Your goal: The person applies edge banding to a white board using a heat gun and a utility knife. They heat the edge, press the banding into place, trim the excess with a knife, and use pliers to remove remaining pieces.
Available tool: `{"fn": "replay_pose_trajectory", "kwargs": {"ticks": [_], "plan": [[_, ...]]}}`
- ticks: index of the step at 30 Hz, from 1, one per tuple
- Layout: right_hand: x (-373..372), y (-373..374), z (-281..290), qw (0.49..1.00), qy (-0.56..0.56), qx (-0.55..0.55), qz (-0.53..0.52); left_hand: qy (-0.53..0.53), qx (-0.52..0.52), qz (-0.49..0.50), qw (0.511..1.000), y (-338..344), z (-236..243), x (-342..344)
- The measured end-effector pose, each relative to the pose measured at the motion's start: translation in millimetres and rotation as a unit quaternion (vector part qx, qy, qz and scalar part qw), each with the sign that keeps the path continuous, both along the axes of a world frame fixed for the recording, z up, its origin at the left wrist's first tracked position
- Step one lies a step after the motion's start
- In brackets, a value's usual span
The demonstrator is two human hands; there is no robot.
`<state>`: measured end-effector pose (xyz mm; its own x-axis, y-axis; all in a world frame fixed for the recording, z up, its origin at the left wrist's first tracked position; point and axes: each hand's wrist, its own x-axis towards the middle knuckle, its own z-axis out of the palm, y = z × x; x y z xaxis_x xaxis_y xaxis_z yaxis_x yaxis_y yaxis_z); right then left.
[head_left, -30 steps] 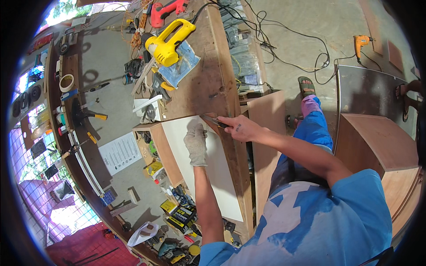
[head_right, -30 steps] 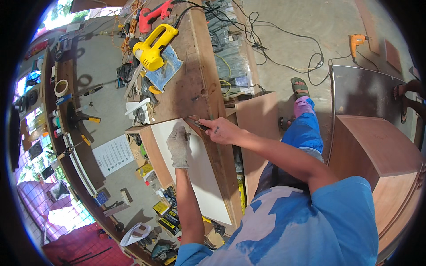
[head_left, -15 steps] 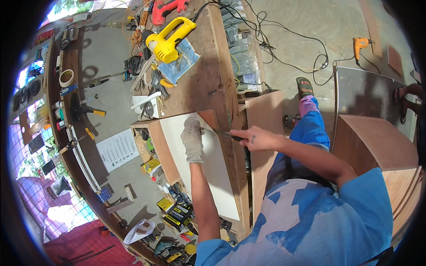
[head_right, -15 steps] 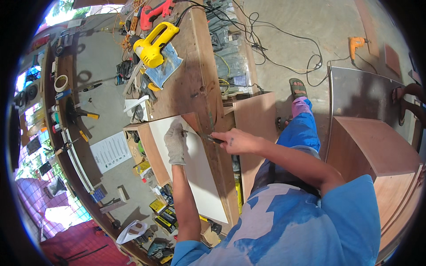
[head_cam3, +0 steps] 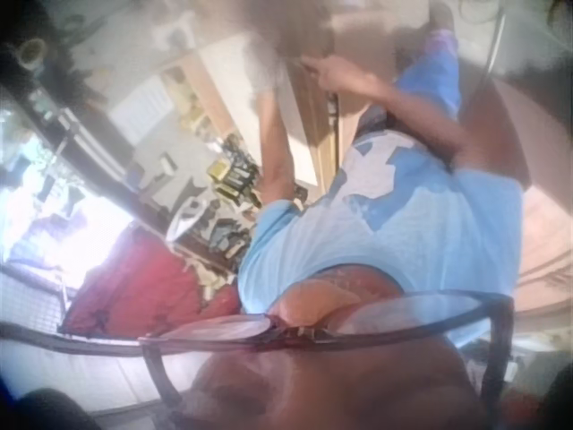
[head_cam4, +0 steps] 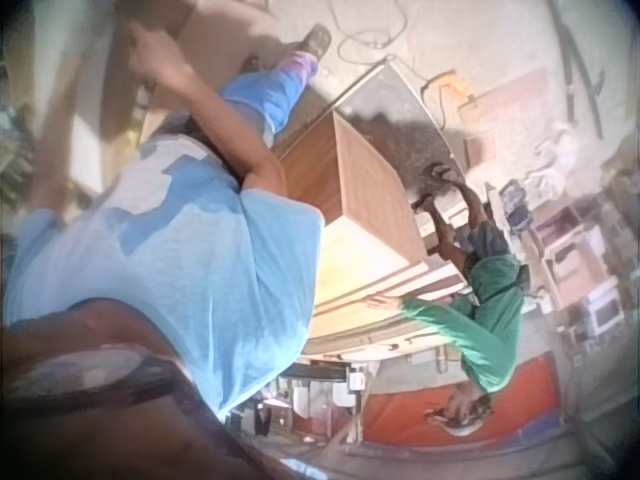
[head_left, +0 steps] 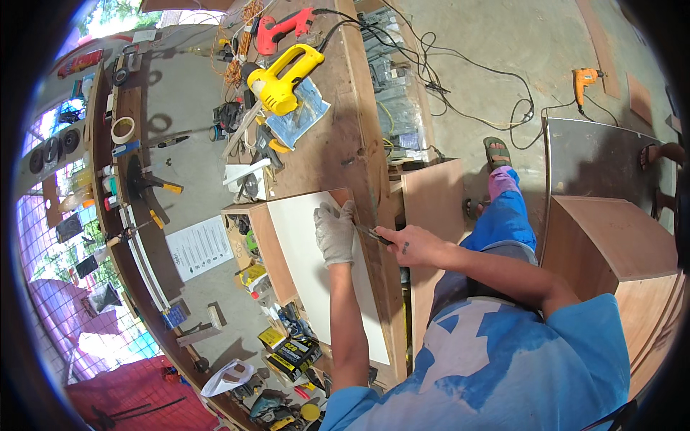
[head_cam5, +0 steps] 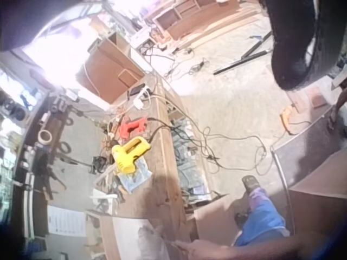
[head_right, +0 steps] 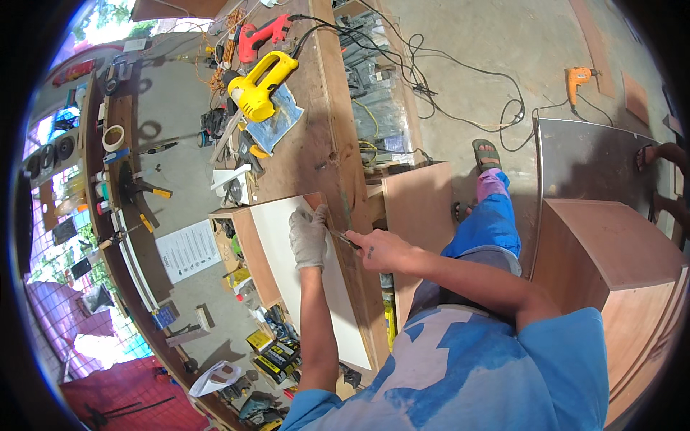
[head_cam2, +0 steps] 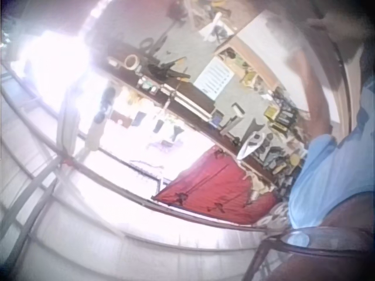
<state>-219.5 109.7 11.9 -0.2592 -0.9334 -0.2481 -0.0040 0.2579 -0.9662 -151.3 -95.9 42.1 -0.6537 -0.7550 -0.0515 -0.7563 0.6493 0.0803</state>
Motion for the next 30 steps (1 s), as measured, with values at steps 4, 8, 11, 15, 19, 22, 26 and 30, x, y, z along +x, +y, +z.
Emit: {"fn": "replay_pose_trajectory", "kwargs": {"ticks": [4,8,11,15,19,22,26,30], "plan": [[5,-2,-4,1.000,-0.011,-0.002,-0.006,0.012,0.081,-0.008,0.997,-16,-13,12],[5,-1,-6,1.000,-0.022,-0.012,-0.002,-0.072,0.126,0.001,0.989,-13,13,-6],[-3,4,-4,1.000,-0.029,-0.001,0.005,-0.109,0.092,-0.060,0.988,-19,15,-4],[-27,11,10,0.997,-0.064,0.044,0.000,0.004,0.091,-0.123,0.988,-43,-5,24],[-46,-11,3,0.994,-0.104,0.009,-0.022,0.022,0.130,-0.097,0.986,-45,-8,24],[-54,-11,-12,0.992,-0.123,0.008,-0.020,0.036,0.208,-0.024,0.977,-32,11,10],[-71,6,-2,0.994,-0.110,0.027,-0.008,0.050,0.192,-0.022,0.980,-36,5,22],[-53,-27,-20,0.993,-0.089,-0.050,-0.053,0.034,0.220,0.016,0.975,-32,13,12]]}}
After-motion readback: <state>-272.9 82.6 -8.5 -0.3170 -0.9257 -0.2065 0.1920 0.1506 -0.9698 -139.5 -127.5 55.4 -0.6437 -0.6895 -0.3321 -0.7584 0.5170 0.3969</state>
